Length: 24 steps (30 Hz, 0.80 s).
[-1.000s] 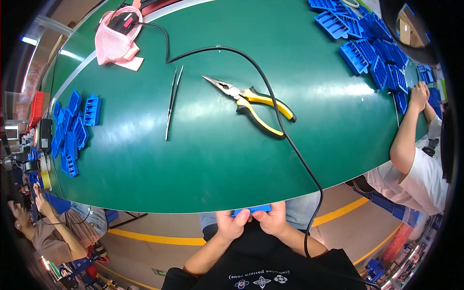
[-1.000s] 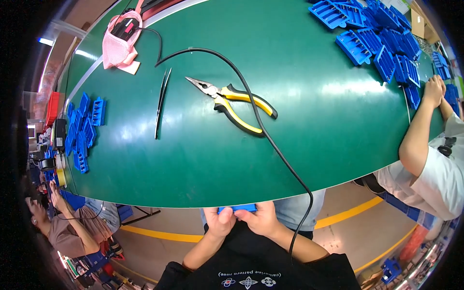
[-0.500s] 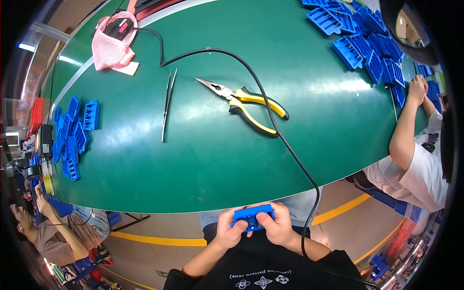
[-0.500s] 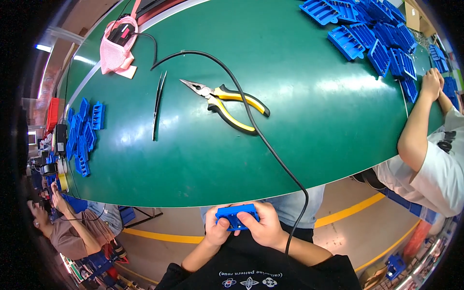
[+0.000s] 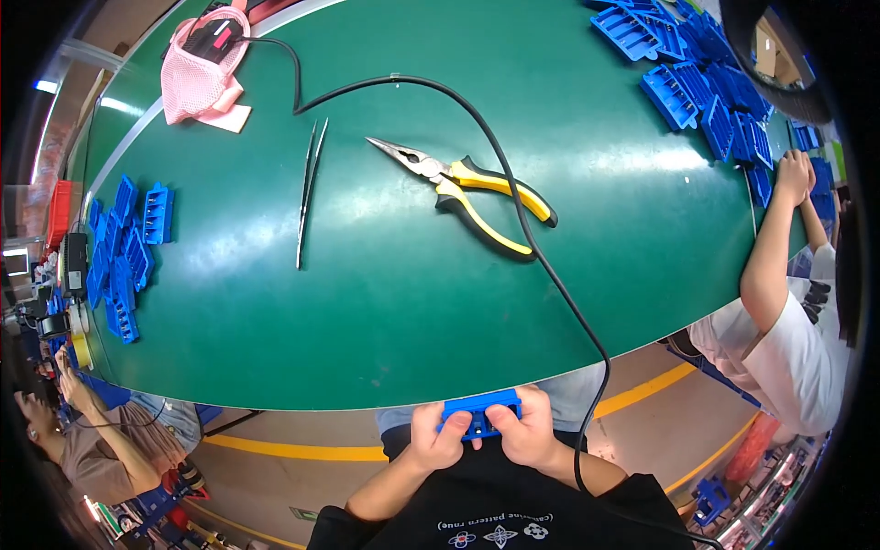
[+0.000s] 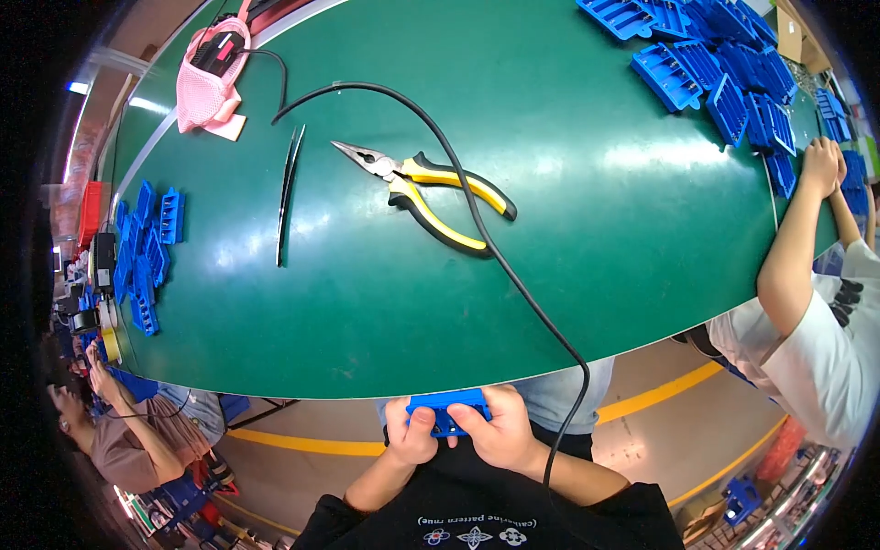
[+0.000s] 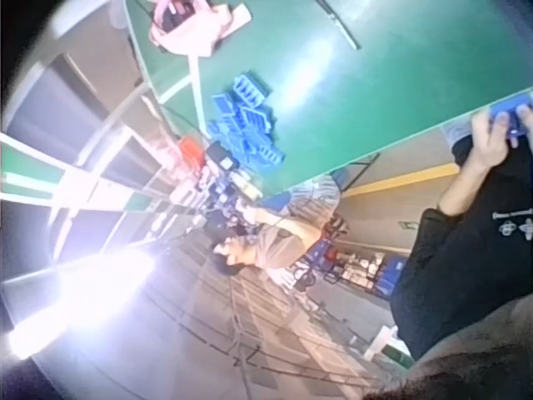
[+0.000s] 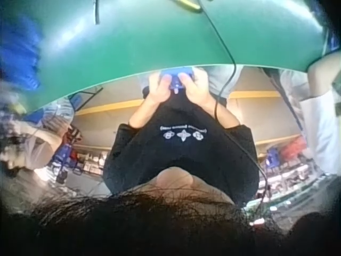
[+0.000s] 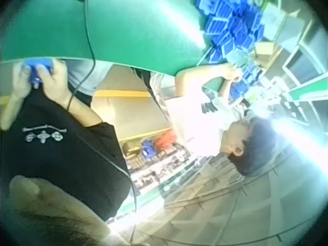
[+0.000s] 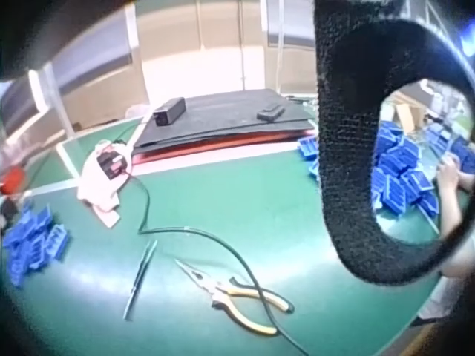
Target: Soldering wires onto small blue electronic housings on a factory assembly line.
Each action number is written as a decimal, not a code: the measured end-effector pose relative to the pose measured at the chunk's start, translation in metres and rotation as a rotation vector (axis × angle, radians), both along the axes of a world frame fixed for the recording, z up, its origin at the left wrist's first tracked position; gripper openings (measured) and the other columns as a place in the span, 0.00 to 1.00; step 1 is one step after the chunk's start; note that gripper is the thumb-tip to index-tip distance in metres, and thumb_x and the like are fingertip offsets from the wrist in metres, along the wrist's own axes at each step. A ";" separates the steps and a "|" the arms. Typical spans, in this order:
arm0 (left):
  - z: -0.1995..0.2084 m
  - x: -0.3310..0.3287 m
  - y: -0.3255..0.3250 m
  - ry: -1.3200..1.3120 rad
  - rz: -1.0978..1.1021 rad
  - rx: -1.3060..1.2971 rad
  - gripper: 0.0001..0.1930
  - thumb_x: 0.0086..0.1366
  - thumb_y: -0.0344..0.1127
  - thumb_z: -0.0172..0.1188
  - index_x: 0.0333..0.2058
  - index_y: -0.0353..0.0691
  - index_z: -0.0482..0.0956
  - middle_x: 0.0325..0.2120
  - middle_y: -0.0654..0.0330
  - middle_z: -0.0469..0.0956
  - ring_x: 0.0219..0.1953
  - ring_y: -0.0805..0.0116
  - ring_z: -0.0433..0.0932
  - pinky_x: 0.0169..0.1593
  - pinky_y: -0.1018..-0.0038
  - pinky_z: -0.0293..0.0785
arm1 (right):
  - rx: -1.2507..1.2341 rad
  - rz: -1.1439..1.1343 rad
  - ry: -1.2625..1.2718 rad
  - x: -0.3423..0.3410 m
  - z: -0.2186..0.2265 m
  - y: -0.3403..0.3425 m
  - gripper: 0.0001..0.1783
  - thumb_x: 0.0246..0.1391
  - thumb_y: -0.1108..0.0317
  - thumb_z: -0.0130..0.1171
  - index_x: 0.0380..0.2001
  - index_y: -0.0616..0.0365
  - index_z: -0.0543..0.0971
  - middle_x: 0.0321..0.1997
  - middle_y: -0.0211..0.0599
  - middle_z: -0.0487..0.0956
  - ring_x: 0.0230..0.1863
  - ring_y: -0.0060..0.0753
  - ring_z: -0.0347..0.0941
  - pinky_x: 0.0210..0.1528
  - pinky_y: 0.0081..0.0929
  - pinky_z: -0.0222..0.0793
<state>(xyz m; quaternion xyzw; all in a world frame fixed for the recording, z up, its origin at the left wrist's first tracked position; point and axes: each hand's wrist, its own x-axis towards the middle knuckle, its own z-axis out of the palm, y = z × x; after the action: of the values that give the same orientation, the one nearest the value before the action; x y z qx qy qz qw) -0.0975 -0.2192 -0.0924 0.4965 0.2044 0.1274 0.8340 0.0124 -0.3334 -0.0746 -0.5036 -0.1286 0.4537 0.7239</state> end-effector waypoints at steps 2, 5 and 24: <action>-0.002 0.000 -0.001 -0.016 -0.007 0.023 0.17 0.75 0.39 0.51 0.47 0.26 0.76 0.31 0.54 0.81 0.22 0.71 0.79 0.24 0.78 0.75 | -0.009 0.012 -0.012 0.001 0.001 -0.001 0.11 0.68 0.68 0.55 0.39 0.69 0.78 0.30 0.38 0.81 0.24 0.26 0.78 0.25 0.25 0.73; -0.002 0.001 -0.001 -0.024 0.006 0.030 0.16 0.75 0.37 0.51 0.47 0.26 0.75 0.31 0.54 0.81 0.22 0.71 0.79 0.23 0.77 0.75 | 0.001 0.025 -0.050 0.003 0.000 -0.001 0.10 0.68 0.70 0.55 0.40 0.69 0.78 0.30 0.38 0.81 0.24 0.26 0.78 0.25 0.25 0.74; 0.047 0.009 -0.005 0.341 0.034 -0.226 0.17 0.77 0.41 0.49 0.46 0.31 0.76 0.25 0.59 0.79 0.18 0.74 0.77 0.20 0.79 0.72 | -0.260 -0.039 0.395 -0.001 0.040 0.005 0.12 0.71 0.68 0.48 0.41 0.68 0.76 0.27 0.38 0.80 0.21 0.27 0.77 0.24 0.23 0.71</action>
<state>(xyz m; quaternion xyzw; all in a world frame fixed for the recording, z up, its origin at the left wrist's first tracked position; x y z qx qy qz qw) -0.0888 -0.2241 -0.0455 0.4106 0.3640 0.0321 0.8354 0.0117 -0.3287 -0.0343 -0.4963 0.0846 0.5421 0.6728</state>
